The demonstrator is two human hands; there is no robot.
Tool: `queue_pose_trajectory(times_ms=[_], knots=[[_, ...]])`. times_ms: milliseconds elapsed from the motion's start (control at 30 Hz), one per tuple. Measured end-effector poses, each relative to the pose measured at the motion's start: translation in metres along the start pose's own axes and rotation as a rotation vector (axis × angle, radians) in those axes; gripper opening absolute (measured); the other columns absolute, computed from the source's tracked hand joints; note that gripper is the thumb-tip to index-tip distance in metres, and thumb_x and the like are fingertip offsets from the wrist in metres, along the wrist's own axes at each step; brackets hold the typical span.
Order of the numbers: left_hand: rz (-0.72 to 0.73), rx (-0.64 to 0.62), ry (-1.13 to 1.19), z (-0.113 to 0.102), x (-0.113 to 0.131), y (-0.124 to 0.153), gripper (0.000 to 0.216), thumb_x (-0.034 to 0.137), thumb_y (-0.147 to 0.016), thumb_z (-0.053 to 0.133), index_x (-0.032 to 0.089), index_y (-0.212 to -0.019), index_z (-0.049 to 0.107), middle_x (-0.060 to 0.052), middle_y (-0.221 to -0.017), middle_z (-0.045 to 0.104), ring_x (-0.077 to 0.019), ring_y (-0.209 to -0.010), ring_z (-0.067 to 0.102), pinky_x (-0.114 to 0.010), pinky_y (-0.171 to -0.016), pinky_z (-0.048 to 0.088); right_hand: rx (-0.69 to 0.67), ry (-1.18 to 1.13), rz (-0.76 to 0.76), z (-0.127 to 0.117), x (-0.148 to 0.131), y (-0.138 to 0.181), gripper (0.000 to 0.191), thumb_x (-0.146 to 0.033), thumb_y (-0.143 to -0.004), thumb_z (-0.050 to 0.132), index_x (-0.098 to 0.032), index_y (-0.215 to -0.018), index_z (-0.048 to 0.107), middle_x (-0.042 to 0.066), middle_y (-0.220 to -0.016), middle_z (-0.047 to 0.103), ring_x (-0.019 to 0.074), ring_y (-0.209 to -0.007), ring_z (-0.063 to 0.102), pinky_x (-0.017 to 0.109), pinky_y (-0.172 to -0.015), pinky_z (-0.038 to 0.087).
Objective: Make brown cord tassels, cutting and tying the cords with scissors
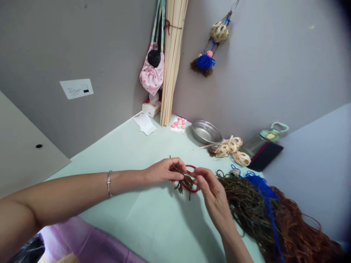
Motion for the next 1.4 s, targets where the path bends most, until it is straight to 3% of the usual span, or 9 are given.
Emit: queue_pose_trajectory(times_ms=[100, 333, 567, 867, 1033, 1100, 1200, 1300, 1400], knots=[[-0.035, -0.009, -0.004, 0.006, -0.004, 0.001, 0.031, 0.038, -0.077, 0.074, 0.016, -0.091, 0.059, 0.000, -0.080, 0.059, -0.0090, -0.063, 0.052, -0.025, -0.062, 0.042, -0.119, -0.103, 0.023, 0.019, 0.001, 0.003, 0.025, -0.043, -0.092, 0.058, -0.021, -0.080, 0.062, -0.001, -0.069, 0.055, 0.0158, -0.064, 0.048, 0.027, -0.059, 0.037], [-0.071, 0.128, 0.089, 0.007, -0.007, -0.001, 0.029, 0.042, -0.083, 0.068, 0.016, -0.084, 0.056, 0.003, -0.070, 0.053, -0.0077, -0.059, 0.049, -0.023, -0.059, 0.038, 0.032, -0.241, 0.069, 0.010, 0.011, 0.002, 0.024, -0.041, -0.090, 0.064, -0.021, -0.078, 0.059, -0.003, -0.066, 0.052, 0.0135, -0.061, 0.044, 0.025, -0.058, 0.038], [-0.132, 0.118, 0.148, 0.022, -0.018, 0.004, 0.031, 0.044, -0.079, 0.070, 0.014, -0.084, 0.062, 0.001, -0.074, 0.056, -0.0079, -0.060, 0.046, -0.023, -0.057, 0.035, 0.101, -0.163, 0.035, 0.004, 0.011, 0.003, 0.020, -0.039, -0.086, 0.068, -0.019, -0.081, 0.065, -0.001, -0.069, 0.056, 0.0138, -0.062, 0.047, 0.025, -0.056, 0.038], [-0.157, 0.139, 0.226, 0.010, -0.021, 0.014, 0.022, 0.036, -0.082, 0.067, 0.016, -0.084, 0.060, 0.001, -0.076, 0.054, -0.0074, -0.062, 0.045, -0.024, -0.061, 0.034, 0.002, -0.146, 0.056, 0.017, 0.016, 0.004, 0.023, -0.041, -0.092, 0.062, -0.020, -0.081, 0.059, -0.003, -0.065, 0.054, 0.0126, -0.059, 0.047, 0.025, -0.057, 0.039], [-0.150, 0.118, 0.140, 0.011, -0.021, 0.015, 0.020, 0.034, -0.083, 0.065, 0.016, -0.081, 0.056, 0.001, -0.073, 0.053, -0.0081, -0.061, 0.046, -0.024, -0.060, 0.035, -0.015, -0.137, 0.100, 0.019, 0.019, 0.005, 0.028, -0.050, -0.098, 0.048, -0.023, -0.101, 0.056, -0.005, -0.063, 0.052, 0.0135, -0.057, 0.047, 0.027, -0.060, 0.040], [-0.148, 0.120, 0.086, 0.011, -0.022, 0.017, 0.019, 0.034, -0.083, 0.064, 0.017, -0.082, 0.057, 0.002, -0.069, 0.052, -0.0078, -0.059, 0.045, -0.024, -0.058, 0.033, -0.108, -0.084, 0.091, 0.027, 0.019, 0.005, 0.034, -0.052, -0.099, 0.041, -0.022, -0.094, 0.056, -0.005, -0.059, 0.047, 0.0139, -0.056, 0.043, 0.027, -0.058, 0.036], [-0.155, 0.115, 0.040, 0.011, -0.024, 0.017, 0.019, 0.034, -0.082, 0.065, 0.017, -0.084, 0.056, 0.004, -0.064, 0.050, -0.0077, -0.055, 0.043, -0.023, -0.055, 0.031, -0.212, -0.045, 0.075, 0.036, 0.020, 0.005, 0.041, -0.053, -0.096, 0.047, -0.021, -0.071, 0.050, -0.004, -0.059, 0.040, 0.0129, -0.056, 0.036, 0.027, -0.053, 0.029], [-0.159, 0.097, 0.033, 0.013, -0.026, 0.017, 0.020, 0.033, -0.081, 0.067, 0.018, -0.084, 0.054, 0.004, -0.067, 0.052, -0.0067, -0.054, 0.044, -0.023, -0.053, 0.032, -0.167, -0.069, 0.083, 0.033, 0.023, 0.004, 0.041, -0.048, -0.095, 0.054, -0.020, -0.066, 0.049, -0.005, -0.059, 0.040, 0.0121, -0.057, 0.034, 0.026, -0.054, 0.028], [-0.142, 0.078, 0.057, 0.015, -0.026, 0.015, 0.021, 0.030, -0.079, 0.069, 0.018, -0.087, 0.053, 0.004, -0.071, 0.055, -0.0060, -0.054, 0.043, -0.023, -0.053, 0.034, -0.146, -0.161, 0.122, 0.030, 0.026, 0.005, 0.032, -0.044, -0.093, 0.059, -0.019, -0.073, 0.057, -0.004, -0.059, 0.047, 0.0117, -0.058, 0.040, 0.025, -0.056, 0.032]])
Point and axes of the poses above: each hand's wrist, its own y-axis away from the middle knuckle, its own z-axis out of the palm, x = y × z, the point moved 8 cm from there along -y, towards the middle knuckle
